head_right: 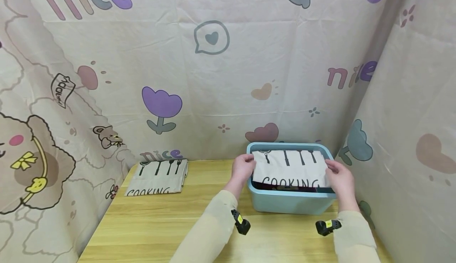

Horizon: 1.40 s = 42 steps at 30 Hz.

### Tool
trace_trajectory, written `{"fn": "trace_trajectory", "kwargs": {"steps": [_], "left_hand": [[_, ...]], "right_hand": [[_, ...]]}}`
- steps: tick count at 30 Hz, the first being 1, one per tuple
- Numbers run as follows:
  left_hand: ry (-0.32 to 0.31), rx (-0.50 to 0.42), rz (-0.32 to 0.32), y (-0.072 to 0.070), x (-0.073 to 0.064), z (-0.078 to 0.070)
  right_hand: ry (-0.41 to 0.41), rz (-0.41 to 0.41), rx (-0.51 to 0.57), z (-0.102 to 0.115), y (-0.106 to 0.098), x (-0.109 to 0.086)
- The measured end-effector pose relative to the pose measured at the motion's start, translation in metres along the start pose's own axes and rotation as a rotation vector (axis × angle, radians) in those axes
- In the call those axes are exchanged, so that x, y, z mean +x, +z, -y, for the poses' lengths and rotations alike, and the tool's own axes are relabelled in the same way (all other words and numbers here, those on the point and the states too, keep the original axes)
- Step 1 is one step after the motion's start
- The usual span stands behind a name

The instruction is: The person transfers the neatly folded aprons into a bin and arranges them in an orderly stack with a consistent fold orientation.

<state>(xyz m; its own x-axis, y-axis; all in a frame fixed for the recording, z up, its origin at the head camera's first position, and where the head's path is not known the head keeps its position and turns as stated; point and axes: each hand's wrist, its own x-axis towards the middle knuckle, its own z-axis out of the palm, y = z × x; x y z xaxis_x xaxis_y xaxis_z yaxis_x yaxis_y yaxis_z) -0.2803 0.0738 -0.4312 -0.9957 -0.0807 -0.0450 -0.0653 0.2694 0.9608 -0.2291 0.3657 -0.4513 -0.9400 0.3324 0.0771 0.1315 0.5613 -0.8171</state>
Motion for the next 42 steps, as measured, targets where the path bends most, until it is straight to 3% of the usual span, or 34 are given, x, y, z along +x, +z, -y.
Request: {"fn": "trace_trajectory", "kwargs": {"steps": [5, 17, 25, 34, 42], "left_hand": [[0.051, 0.102, 0.005, -0.005, -0.002, -0.002], [0.169, 0.103, 0.052, -0.016, -0.008, -0.005], [0.351, 0.321, 0.065, -0.021, -0.012, 0.001], [0.581, 0.584, -0.024, -0.023, -0.014, 0.010], [0.619, 0.634, -0.036, -0.025, -0.018, 0.012]], "right_hand": [[-0.144, -0.048, -0.178, 0.000, 0.001, -0.004], [-0.253, -0.086, -0.179, 0.014, 0.004, -0.008], [-0.362, -0.104, -0.191, 0.019, 0.007, -0.015], [-0.426, -0.126, -0.219, 0.020, 0.013, -0.020], [-0.470, -0.153, -0.244, 0.021, 0.019, -0.026]]}}
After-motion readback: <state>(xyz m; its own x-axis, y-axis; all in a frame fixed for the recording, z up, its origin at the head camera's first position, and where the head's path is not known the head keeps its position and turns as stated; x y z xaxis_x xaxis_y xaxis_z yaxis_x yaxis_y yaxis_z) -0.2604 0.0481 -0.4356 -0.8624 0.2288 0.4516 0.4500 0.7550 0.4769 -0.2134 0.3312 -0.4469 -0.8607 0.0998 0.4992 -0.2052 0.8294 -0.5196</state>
